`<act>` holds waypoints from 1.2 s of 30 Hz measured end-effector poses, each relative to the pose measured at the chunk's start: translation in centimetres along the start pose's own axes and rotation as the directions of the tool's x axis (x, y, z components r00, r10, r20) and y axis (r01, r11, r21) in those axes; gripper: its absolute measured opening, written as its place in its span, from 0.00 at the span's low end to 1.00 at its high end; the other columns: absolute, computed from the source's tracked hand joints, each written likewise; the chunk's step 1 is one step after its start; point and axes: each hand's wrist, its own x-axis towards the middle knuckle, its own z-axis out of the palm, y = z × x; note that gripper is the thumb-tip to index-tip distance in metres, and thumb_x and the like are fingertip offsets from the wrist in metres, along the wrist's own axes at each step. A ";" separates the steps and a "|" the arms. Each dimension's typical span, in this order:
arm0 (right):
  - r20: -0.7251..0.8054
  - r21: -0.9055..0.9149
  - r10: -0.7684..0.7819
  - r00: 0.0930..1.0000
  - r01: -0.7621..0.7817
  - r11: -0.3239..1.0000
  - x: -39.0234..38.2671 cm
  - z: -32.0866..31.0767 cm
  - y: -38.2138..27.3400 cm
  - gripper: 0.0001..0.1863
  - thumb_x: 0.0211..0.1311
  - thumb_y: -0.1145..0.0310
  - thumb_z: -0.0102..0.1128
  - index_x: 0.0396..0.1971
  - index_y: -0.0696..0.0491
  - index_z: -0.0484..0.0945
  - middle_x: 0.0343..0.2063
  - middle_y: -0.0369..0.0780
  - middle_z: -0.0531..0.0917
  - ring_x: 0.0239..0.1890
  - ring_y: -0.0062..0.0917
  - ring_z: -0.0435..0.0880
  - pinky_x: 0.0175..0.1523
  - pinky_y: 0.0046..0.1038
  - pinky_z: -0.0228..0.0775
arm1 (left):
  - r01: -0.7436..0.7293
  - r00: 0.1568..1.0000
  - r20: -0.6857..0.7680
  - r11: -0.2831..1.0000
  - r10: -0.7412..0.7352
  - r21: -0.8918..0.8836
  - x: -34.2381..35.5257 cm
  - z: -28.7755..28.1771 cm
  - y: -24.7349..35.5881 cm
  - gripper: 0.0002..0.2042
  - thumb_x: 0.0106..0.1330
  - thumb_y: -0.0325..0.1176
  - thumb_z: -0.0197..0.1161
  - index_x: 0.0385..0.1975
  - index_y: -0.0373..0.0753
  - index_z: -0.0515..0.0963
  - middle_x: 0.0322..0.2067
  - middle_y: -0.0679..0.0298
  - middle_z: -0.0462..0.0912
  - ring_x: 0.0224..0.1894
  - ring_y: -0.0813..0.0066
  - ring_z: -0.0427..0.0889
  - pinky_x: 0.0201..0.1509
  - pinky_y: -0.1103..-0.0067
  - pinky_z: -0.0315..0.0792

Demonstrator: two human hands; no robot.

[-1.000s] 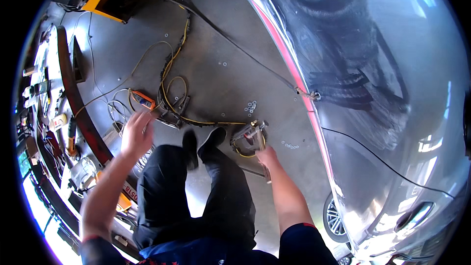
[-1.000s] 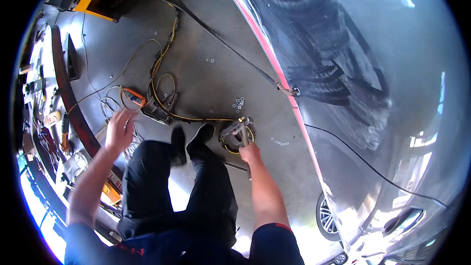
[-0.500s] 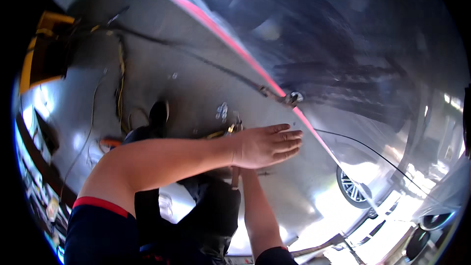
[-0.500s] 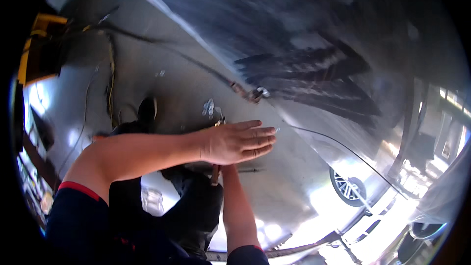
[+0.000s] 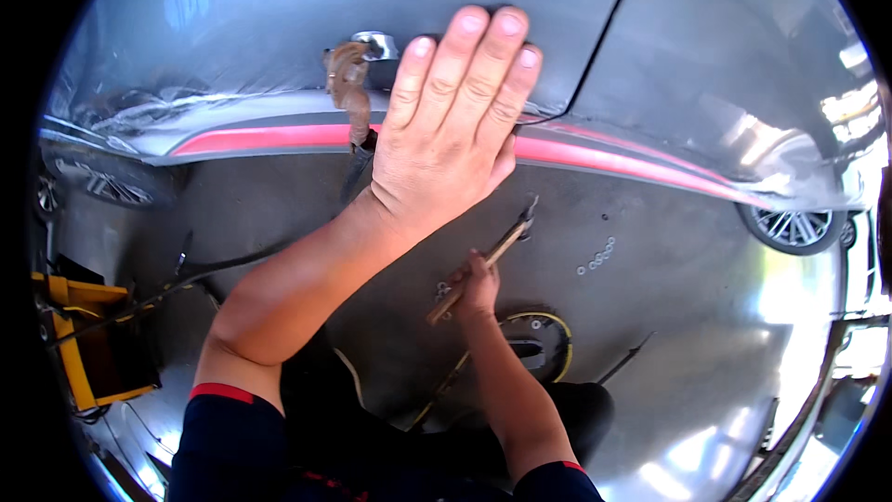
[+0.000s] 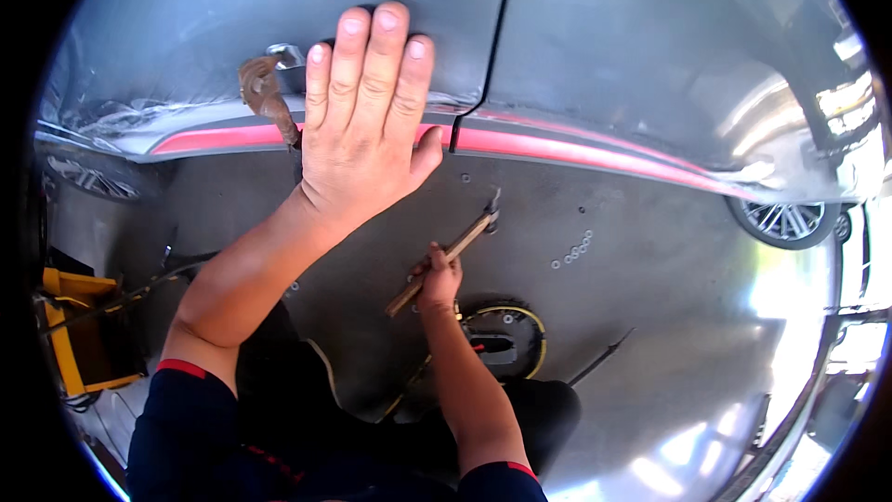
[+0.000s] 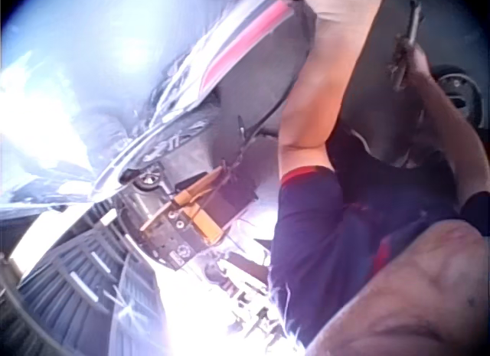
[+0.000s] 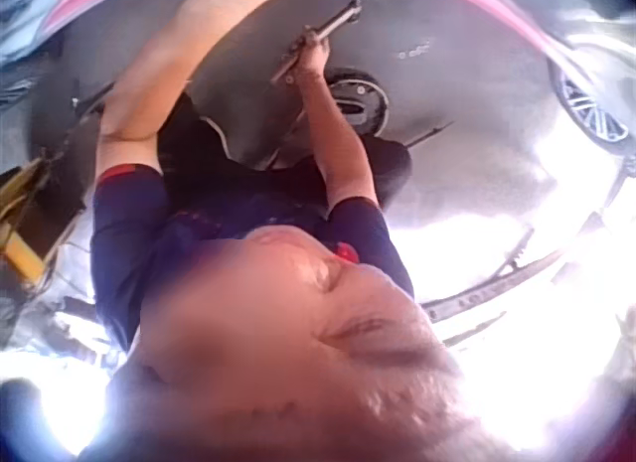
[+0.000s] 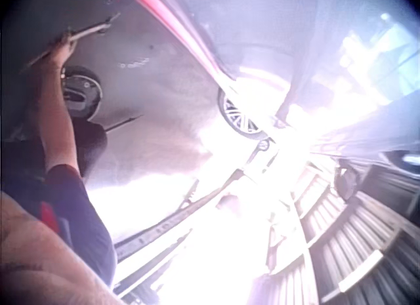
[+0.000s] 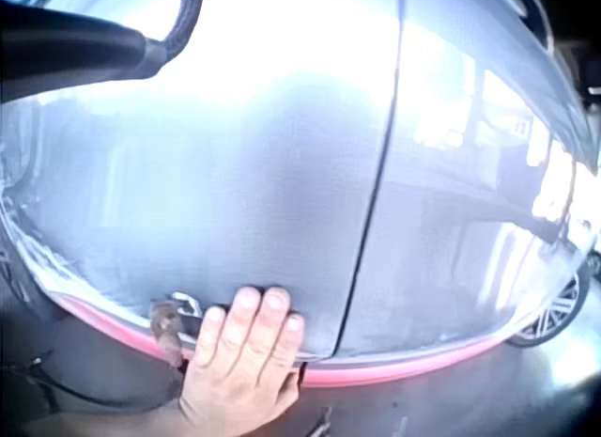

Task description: The person repairs a car body by hammering the metal surface, using an angle grinder to smooth it, and then using a slide hammer to pull a dent.

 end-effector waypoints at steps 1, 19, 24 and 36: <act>0.002 -0.017 -0.073 0.997 0.073 0.997 0.1 -0.3 -0.3 0.10 0.66 0.68 0.65 0.32 0.50 0.70 0.21 0.33 0.72 0.18 0.21 0.72 0.24 0.27 0.68 | 0.004 1.000 -0.012 1.000 -0.004 0.025 -0.4 0.5 0.4 0.49 0.50 0.40 0.68 0.76 0.34 0.56 0.77 0.44 0.53 0.79 0.42 0.49 0.81 0.52 0.38; -0.247 0.103 -0.594 0.765 0.631 0.769 -0.6 0.4 -7.0 0.09 0.69 0.71 0.63 0.39 0.53 0.70 0.24 0.34 0.74 0.22 0.18 0.72 0.28 0.25 0.70 | -0.153 0.840 0.460 0.939 0.287 -0.307 -5.7 2.0 5.2 0.48 0.58 0.42 0.68 0.78 0.38 0.52 0.78 0.49 0.48 0.81 0.55 0.45 0.84 0.61 0.37; -0.139 0.207 -0.711 0.690 0.722 0.660 -2.3 3.3 -9.1 0.09 0.69 0.73 0.63 0.43 0.53 0.71 0.28 0.36 0.76 0.25 0.18 0.73 0.31 0.24 0.73 | -0.107 0.913 0.336 0.931 0.231 -0.348 -6.6 -1.1 3.4 0.37 0.58 0.36 0.66 0.71 0.34 0.66 0.69 0.51 0.70 0.71 0.54 0.69 0.77 0.62 0.61; 0.408 0.365 -0.750 0.520 0.660 0.656 -5.0 6.9 -7.4 0.11 0.72 0.64 0.60 0.34 0.56 0.74 0.23 0.38 0.75 0.22 0.20 0.72 0.27 0.25 0.67 | 0.259 0.937 0.284 0.950 -0.204 -0.172 -4.3 -2.6 1.7 0.55 0.55 0.29 0.71 0.78 0.29 0.38 0.31 0.62 0.81 0.27 0.64 0.85 0.32 0.73 0.80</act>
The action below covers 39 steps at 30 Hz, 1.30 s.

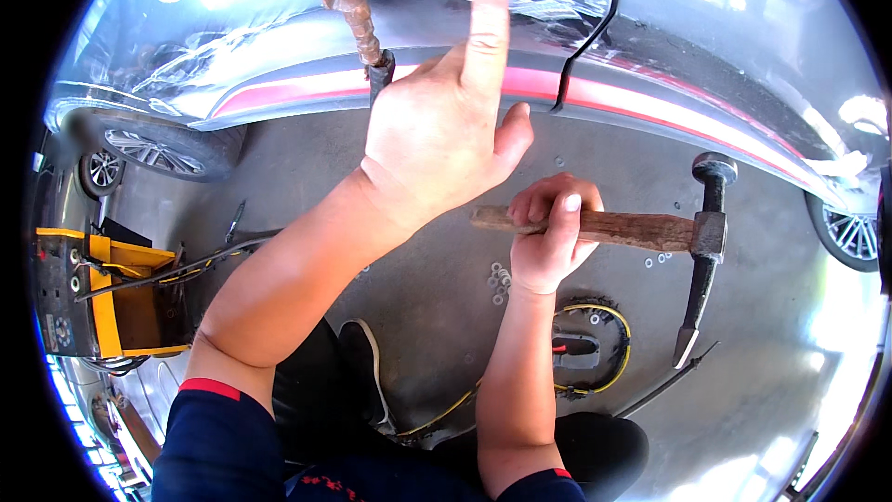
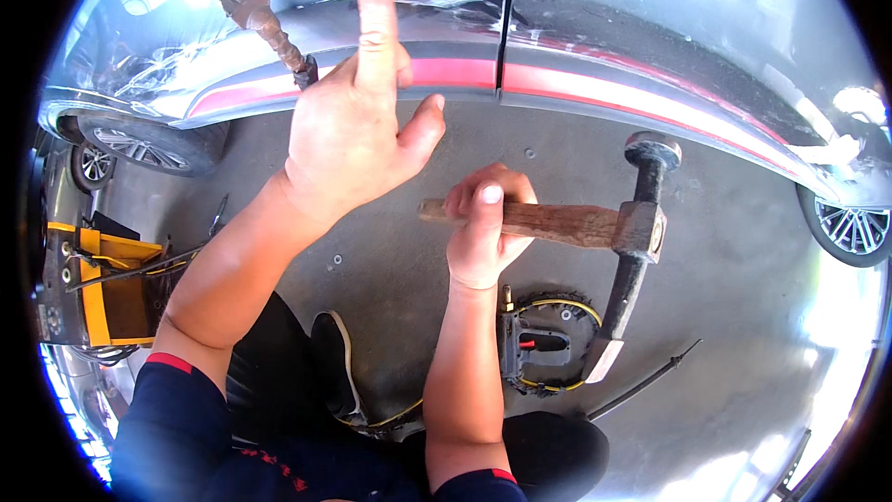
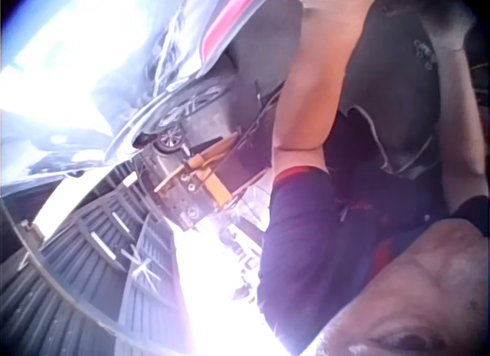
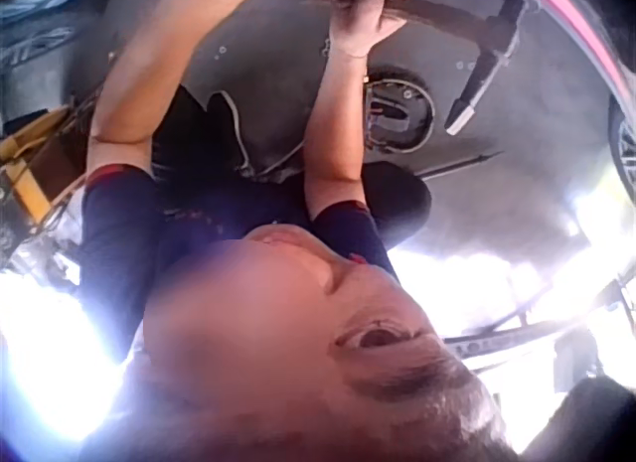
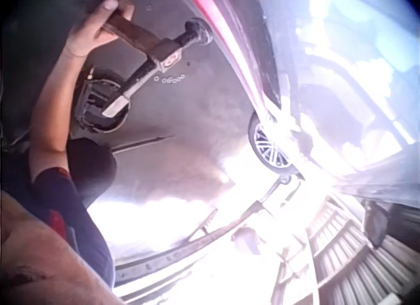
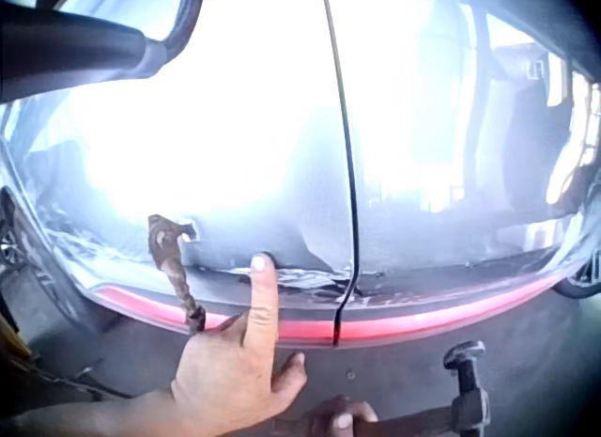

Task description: The person repairs a car body by hammering the metal surface, using an angle grinder to smooth it, and then using a slide hammer to pull a dent.

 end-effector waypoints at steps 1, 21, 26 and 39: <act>0.072 0.051 0.027 0.997 -0.031 0.998 0.0 0.3 -0.1 0.13 0.72 0.61 0.63 0.32 0.56 0.75 0.25 0.38 0.76 0.23 0.18 0.73 0.27 0.24 0.67 | -0.014 1.000 0.016 1.000 0.015 -0.014 0.1 0.1 -0.3 0.55 0.55 0.28 0.70 0.78 0.31 0.37 0.31 0.62 0.82 0.27 0.63 0.85 0.32 0.73 0.80; 0.287 -0.614 -0.107 0.952 0.268 0.743 0.0 3.2 -2.8 0.16 0.74 0.61 0.59 0.47 0.59 0.69 0.33 0.40 0.77 0.27 0.19 0.75 0.32 0.22 0.69 | 0.004 0.334 0.902 0.956 0.274 -0.292 -11.3 4.9 -4.2 0.17 0.65 0.45 0.60 0.41 0.36 0.80 0.43 0.53 0.84 0.49 0.51 0.83 0.54 0.57 0.77; 0.293 -0.729 -0.140 0.946 0.316 0.607 1.2 4.8 -1.2 0.14 0.76 0.62 0.58 0.43 0.57 0.69 0.31 0.35 0.75 0.25 0.14 0.72 0.30 0.18 0.64 | 0.067 0.274 0.896 0.923 0.349 -0.379 -12.3 5.2 -3.9 0.19 0.66 0.46 0.60 0.47 0.37 0.79 0.42 0.54 0.83 0.51 0.50 0.82 0.56 0.58 0.76; 0.077 -0.728 -0.232 0.970 0.214 0.651 0.6 5.6 0.1 0.06 0.73 0.74 0.58 0.42 0.60 0.74 0.32 0.33 0.76 0.32 0.16 0.72 0.38 0.19 0.67 | 0.157 0.175 0.913 0.905 0.368 -0.395 -10.0 4.1 -3.5 0.16 0.66 0.43 0.61 0.44 0.37 0.80 0.45 0.54 0.85 0.51 0.52 0.84 0.56 0.60 0.78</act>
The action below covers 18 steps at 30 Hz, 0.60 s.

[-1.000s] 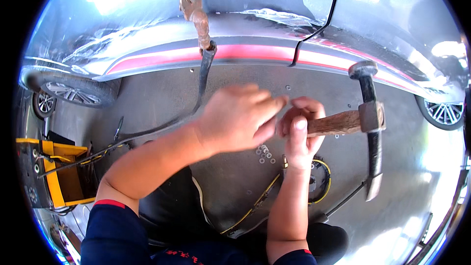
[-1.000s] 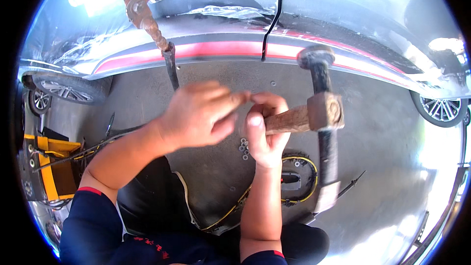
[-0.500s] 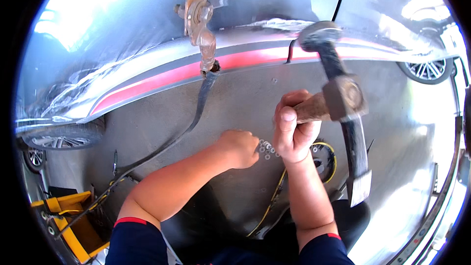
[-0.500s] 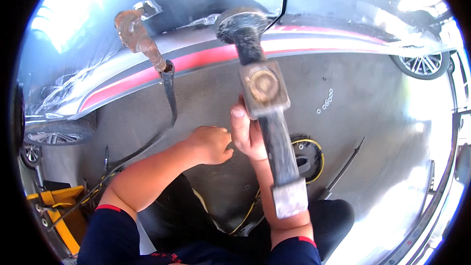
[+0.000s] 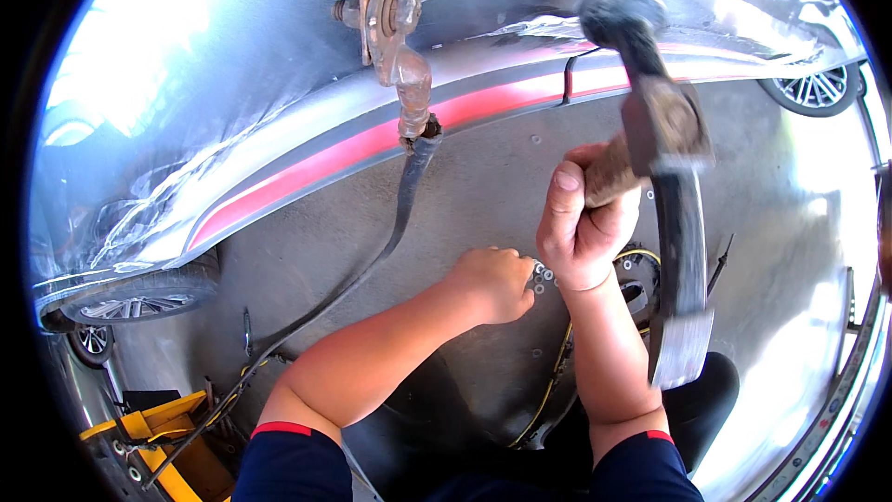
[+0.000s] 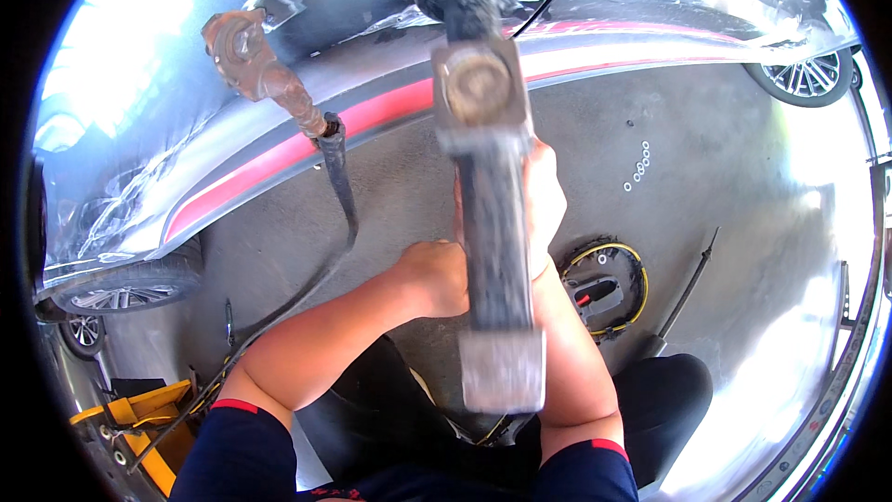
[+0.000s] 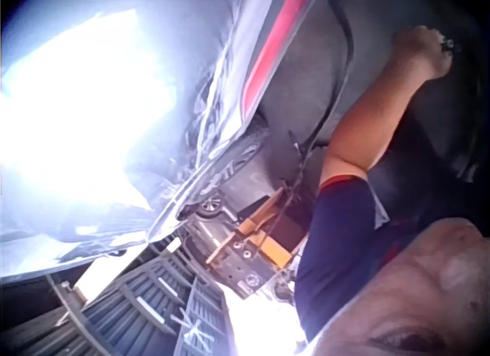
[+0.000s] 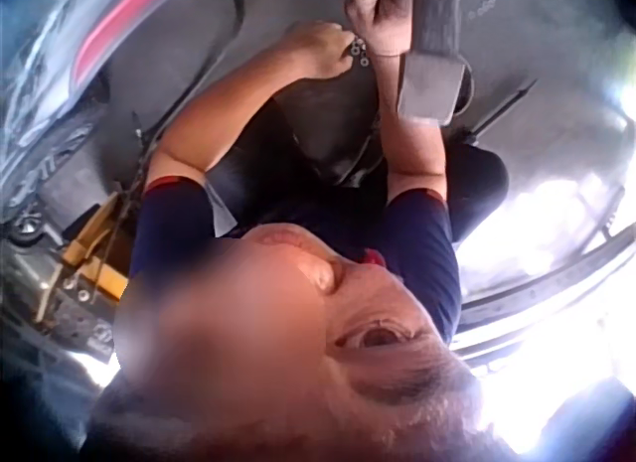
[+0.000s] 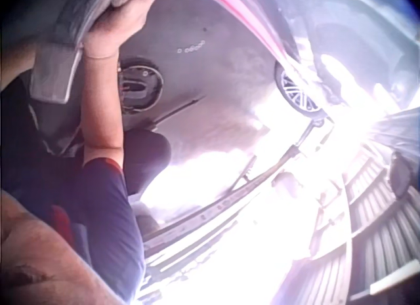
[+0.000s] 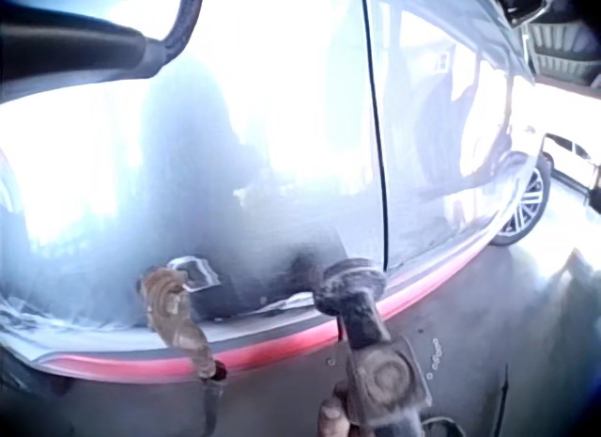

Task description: The person repairs a car body by hammering the metal surface, using an angle grinder to smooth it, and then using a slide hammer to pull a dent.

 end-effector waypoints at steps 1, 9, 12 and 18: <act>0.021 -0.145 -0.075 0.997 0.078 0.986 0.1 -0.2 0.6 0.05 0.73 0.74 0.58 0.42 0.59 0.74 0.32 0.33 0.76 0.32 0.16 0.72 0.39 0.19 0.67 | 0.020 0.999 0.044 1.000 -0.021 0.017 -0.1 -0.6 0.4 0.16 0.65 0.43 0.61 0.43 0.37 0.80 0.44 0.54 0.85 0.50 0.52 0.84 0.56 0.60 0.78; 0.024 -0.274 -0.240 0.971 0.237 0.932 0.8 0.1 0.1 0.04 0.73 0.76 0.56 0.38 0.59 0.72 0.30 0.35 0.75 0.28 0.17 0.71 0.36 0.21 0.66 | -0.067 0.993 -0.099 0.998 0.065 -0.011 1.6 2.9 -1.8 0.15 0.65 0.42 0.61 0.41 0.37 0.81 0.43 0.52 0.85 0.49 0.51 0.85 0.55 0.60 0.78; 0.020 -0.185 -0.110 0.994 0.112 0.976 0.6 1.3 -1.5 0.05 0.74 0.75 0.57 0.37 0.58 0.71 0.30 0.35 0.75 0.29 0.15 0.70 0.36 0.19 0.66 | -0.135 0.979 -0.178 0.969 0.099 -0.207 2.6 5.0 -4.0 0.15 0.65 0.43 0.61 0.42 0.37 0.81 0.43 0.52 0.85 0.49 0.52 0.85 0.55 0.60 0.78; 0.008 -0.186 -0.115 0.993 0.114 0.976 0.5 0.8 -0.7 0.06 0.73 0.72 0.60 0.40 0.58 0.72 0.29 0.33 0.75 0.29 0.16 0.71 0.37 0.18 0.67 | -0.054 0.992 -0.117 0.985 0.035 -0.161 2.2 4.9 -4.1 0.16 0.67 0.44 0.59 0.43 0.38 0.81 0.44 0.54 0.85 0.50 0.54 0.85 0.55 0.60 0.78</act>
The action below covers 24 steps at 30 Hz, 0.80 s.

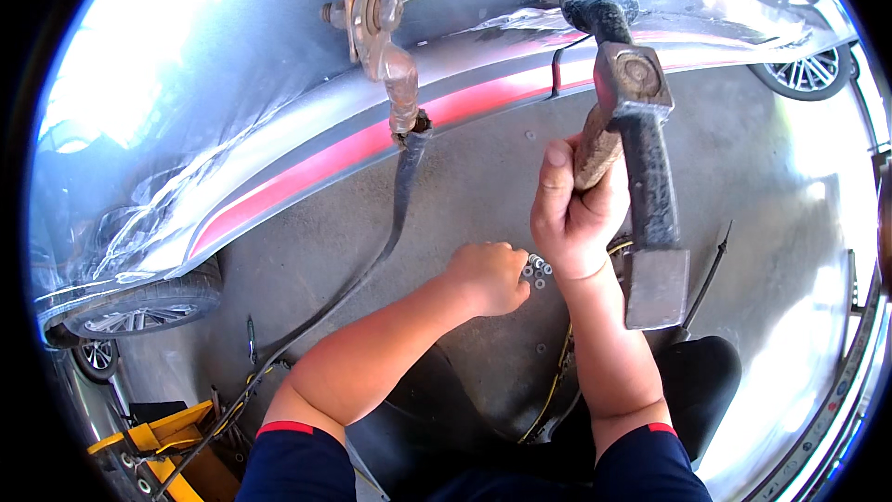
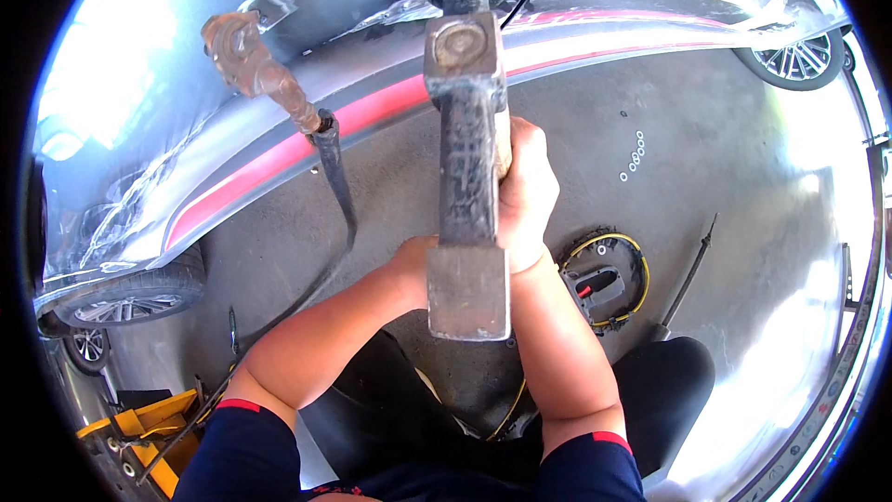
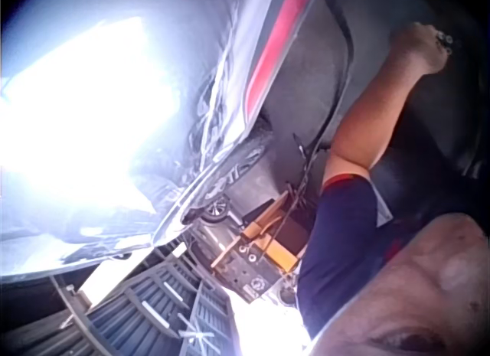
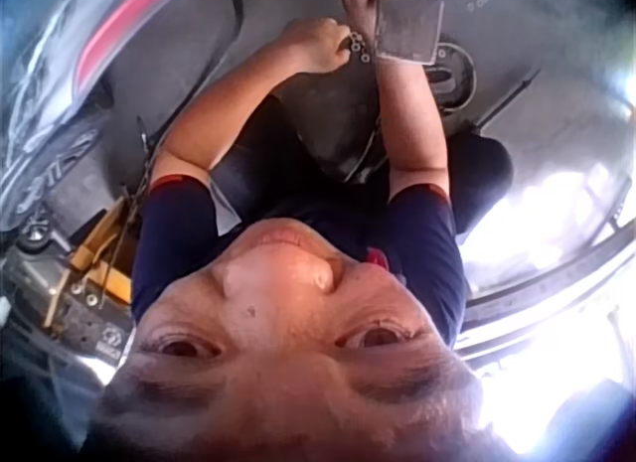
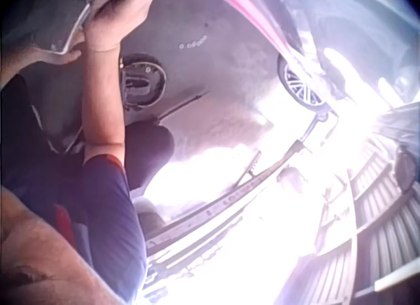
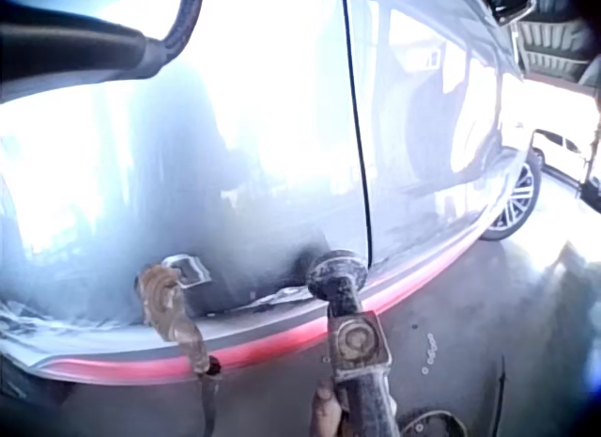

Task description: The person repairs a car body by hammering the metal surface, using an angle grinder to smooth it, and then using a slide hammer to pull a dent.

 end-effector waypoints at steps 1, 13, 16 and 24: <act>-0.050 -0.010 -0.018 0.999 0.017 1.000 -0.1 -0.5 -0.1 0.07 0.73 0.72 0.60 0.40 0.59 0.73 0.30 0.33 0.76 0.29 0.16 0.72 0.38 0.18 0.67 | -0.001 1.000 -0.014 0.997 0.000 -0.071 -0.3 -1.0 1.5 0.16 0.67 0.45 0.59 0.43 0.38 0.81 0.45 0.54 0.85 0.51 0.54 0.85 0.55 0.60 0.78; 0.037 -0.166 -0.039 0.999 0.044 0.985 0.2 -0.6 1.2 0.13 0.64 0.72 0.66 0.46 0.56 0.76 0.32 0.44 0.82 0.31 0.35 0.84 0.41 0.30 0.77 | -0.077 0.997 -0.003 0.971 0.079 0.227 -0.7 -1.1 1.5 0.17 0.65 0.44 0.59 0.41 0.36 0.80 0.42 0.51 0.85 0.47 0.51 0.86 0.52 0.59 0.79; -0.005 -0.062 -0.026 1.000 0.026 0.998 -0.7 -0.9 1.5 0.11 0.70 0.71 0.62 0.48 0.58 0.75 0.33 0.40 0.80 0.33 0.28 0.80 0.41 0.26 0.74 | -0.090 0.994 -0.061 0.995 0.093 0.048 -0.6 -0.4 0.8 0.17 0.65 0.45 0.59 0.41 0.36 0.80 0.42 0.51 0.85 0.47 0.51 0.86 0.52 0.59 0.79; 0.025 -0.100 0.038 0.999 -0.036 0.994 -0.5 -0.9 2.4 0.14 0.62 0.71 0.67 0.46 0.56 0.75 0.34 0.46 0.82 0.32 0.39 0.85 0.42 0.31 0.78 | -0.055 0.994 -0.094 0.997 0.060 0.056 -0.1 -0.1 0.4 0.18 0.65 0.46 0.59 0.42 0.36 0.81 0.43 0.52 0.85 0.48 0.51 0.85 0.53 0.60 0.79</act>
